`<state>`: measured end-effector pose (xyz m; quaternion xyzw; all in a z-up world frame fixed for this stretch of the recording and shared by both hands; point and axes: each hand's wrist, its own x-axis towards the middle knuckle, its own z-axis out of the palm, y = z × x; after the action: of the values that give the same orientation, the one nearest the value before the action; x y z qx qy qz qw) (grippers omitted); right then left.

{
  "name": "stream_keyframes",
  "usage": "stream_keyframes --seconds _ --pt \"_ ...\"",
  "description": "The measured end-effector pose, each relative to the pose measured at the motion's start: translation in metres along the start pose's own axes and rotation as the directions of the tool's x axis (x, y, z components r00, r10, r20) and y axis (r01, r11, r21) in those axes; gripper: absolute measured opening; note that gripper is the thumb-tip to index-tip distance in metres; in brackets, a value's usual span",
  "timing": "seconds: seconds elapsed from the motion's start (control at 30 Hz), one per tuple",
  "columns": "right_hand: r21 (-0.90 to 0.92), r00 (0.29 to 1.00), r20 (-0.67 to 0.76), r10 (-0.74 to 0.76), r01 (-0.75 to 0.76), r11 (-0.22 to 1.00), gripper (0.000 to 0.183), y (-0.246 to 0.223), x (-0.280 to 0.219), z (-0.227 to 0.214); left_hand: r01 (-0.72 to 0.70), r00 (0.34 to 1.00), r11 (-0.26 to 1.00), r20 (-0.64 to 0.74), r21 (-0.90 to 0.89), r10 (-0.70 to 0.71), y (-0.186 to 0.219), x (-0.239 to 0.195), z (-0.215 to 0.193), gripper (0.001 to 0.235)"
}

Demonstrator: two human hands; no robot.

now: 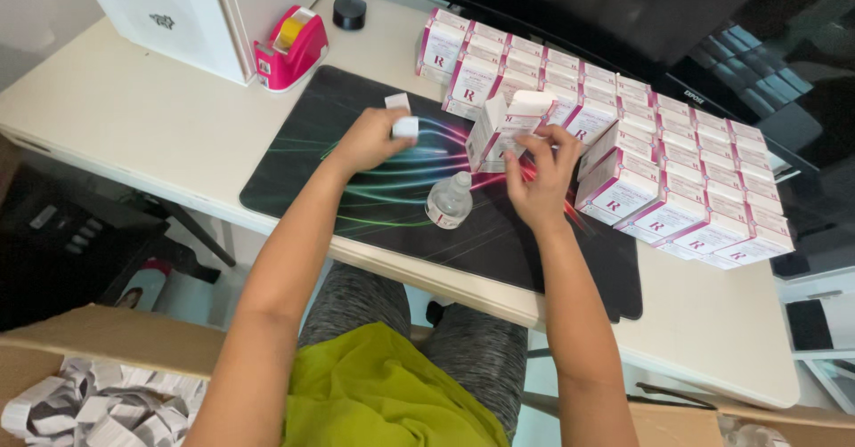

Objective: The person repeatedly picks up small clear plastic bottles and places them into white and pink rectangular boxes. After inserting each bottle, the person folds the box flaps closed and stacks the completed boxes on the desk. The person retrieves bottles from a cardboard bin and places finished boxes in a growing stack.

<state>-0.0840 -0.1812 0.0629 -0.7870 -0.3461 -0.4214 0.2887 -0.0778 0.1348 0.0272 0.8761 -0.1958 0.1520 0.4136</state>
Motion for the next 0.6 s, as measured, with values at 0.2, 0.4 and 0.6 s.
stream_keyframes --seconds 0.2,0.4,0.6 --pt "0.213 0.984 0.114 -0.137 0.11 0.971 0.063 -0.018 0.005 0.003 -0.02 0.998 0.547 -0.047 -0.837 -0.036 0.02 0.037 0.016 0.025" --pt "0.482 0.983 0.184 -0.011 -0.081 0.873 0.067 -0.025 -0.007 0.024 -0.022 0.984 0.422 -0.093 -0.907 -0.149 0.067 0.047 0.035 0.033" --pt "0.602 0.925 0.308 0.222 -0.37 0.708 0.03 -0.009 -0.018 0.034 0.045 0.983 0.465 -0.043 -0.884 -0.177 0.052 0.051 0.037 0.036"
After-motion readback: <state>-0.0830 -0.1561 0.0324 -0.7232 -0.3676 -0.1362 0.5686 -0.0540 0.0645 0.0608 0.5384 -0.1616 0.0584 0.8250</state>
